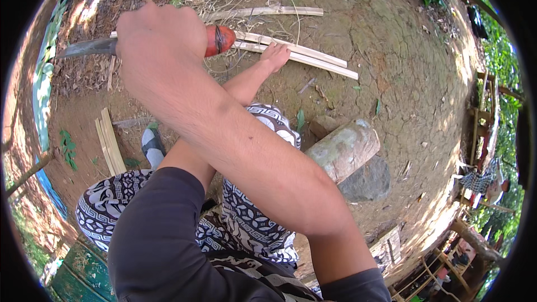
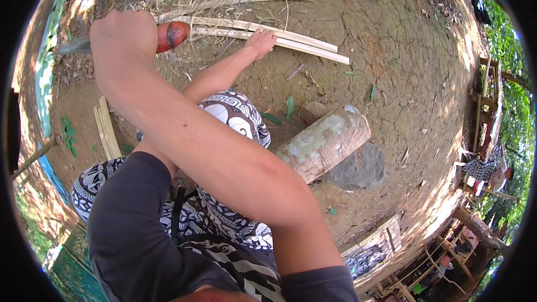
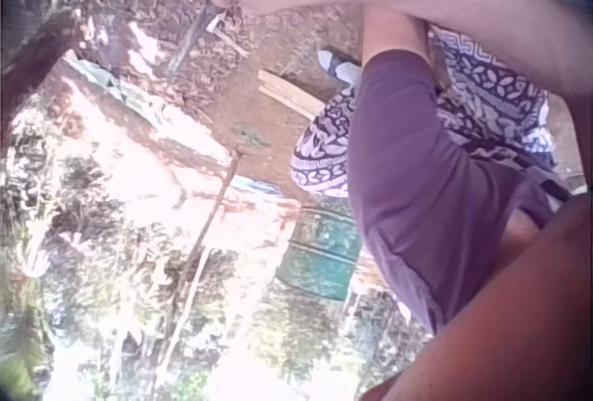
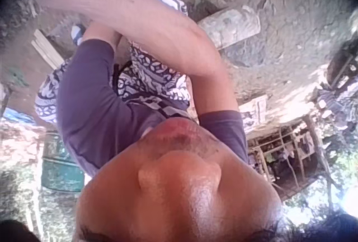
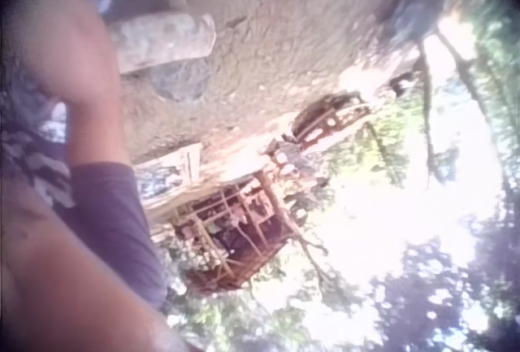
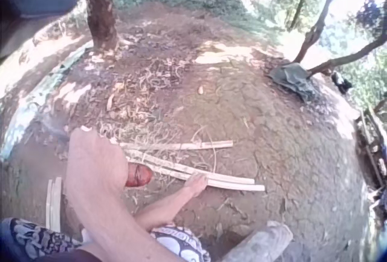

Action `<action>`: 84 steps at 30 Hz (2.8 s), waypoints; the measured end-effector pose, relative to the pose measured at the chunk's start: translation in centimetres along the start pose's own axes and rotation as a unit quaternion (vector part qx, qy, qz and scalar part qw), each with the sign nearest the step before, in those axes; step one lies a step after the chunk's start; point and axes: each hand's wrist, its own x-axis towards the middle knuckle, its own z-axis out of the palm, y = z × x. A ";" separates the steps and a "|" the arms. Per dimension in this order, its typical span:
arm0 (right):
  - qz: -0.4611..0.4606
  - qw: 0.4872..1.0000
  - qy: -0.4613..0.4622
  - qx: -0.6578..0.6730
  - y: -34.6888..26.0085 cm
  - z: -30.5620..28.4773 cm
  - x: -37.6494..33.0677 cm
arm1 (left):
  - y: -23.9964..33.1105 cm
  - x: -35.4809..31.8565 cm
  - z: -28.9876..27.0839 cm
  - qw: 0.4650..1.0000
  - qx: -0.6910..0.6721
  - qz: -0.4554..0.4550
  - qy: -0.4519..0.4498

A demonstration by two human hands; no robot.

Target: The person uses a machete to shave and smooth a long piece of bamboo, holding the stick with one hand and carving thin layers off with the other.

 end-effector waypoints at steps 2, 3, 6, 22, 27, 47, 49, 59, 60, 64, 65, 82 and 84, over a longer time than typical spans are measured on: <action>0.000 1.000 -0.008 -0.001 0.3 0.0 -0.3 | -1.2 -0.3 1.0 0.998 0.054 0.009 0.022; -0.002 1.000 -0.013 0.004 0.5 0.0 -0.2 | -1.3 -0.2 1.1 0.998 0.064 0.000 0.011; 0.007 1.000 -0.016 0.018 1.6 0.1 -0.5 | 0.2 0.7 0.5 0.995 0.094 -0.010 -0.018; -0.025 0.999 0.045 -0.008 1.5 1.9 -0.9 | -1.3 -1.7 -1.2 0.999 -0.027 0.041 -0.024; -0.061 0.996 0.070 -0.001 0.6 3.2 -0.4 | 0.8 -3.0 -7.6 0.986 -0.142 0.083 0.042; -0.036 0.995 0.082 -0.041 -5.2 3.4 0.5 | 0.0 -9.4 -20.8 0.987 -0.066 0.007 0.146; -0.049 0.989 0.139 -0.017 -7.0 4.2 0.1 | -4.3 -12.1 -20.0 0.983 -0.052 -0.041 0.173; -0.068 0.893 0.436 0.092 -6.9 3.6 0.6 | -23.5 -30.1 -22.7 0.972 0.010 -0.234 -0.028; -0.076 0.887 0.441 0.116 -6.9 3.1 0.3 | -25.6 -32.9 -23.1 0.971 0.021 -0.238 -0.018; -0.038 0.874 0.457 0.161 -5.3 1.2 0.6 | -28.7 -40.9 -25.6 0.961 0.070 -0.269 0.000; -0.019 0.874 0.454 0.169 -5.0 0.8 0.6 | -29.3 -42.6 -26.2 0.958 0.068 -0.279 0.028; 0.093 0.939 0.229 0.240 -6.0 2.8 3.0 | -20.7 -60.8 -55.6 0.644 -0.058 -0.093 0.757; 0.099 0.936 0.198 0.273 -6.5 4.1 3.5 | -16.8 -63.0 -56.5 0.582 0.005 -0.126 0.803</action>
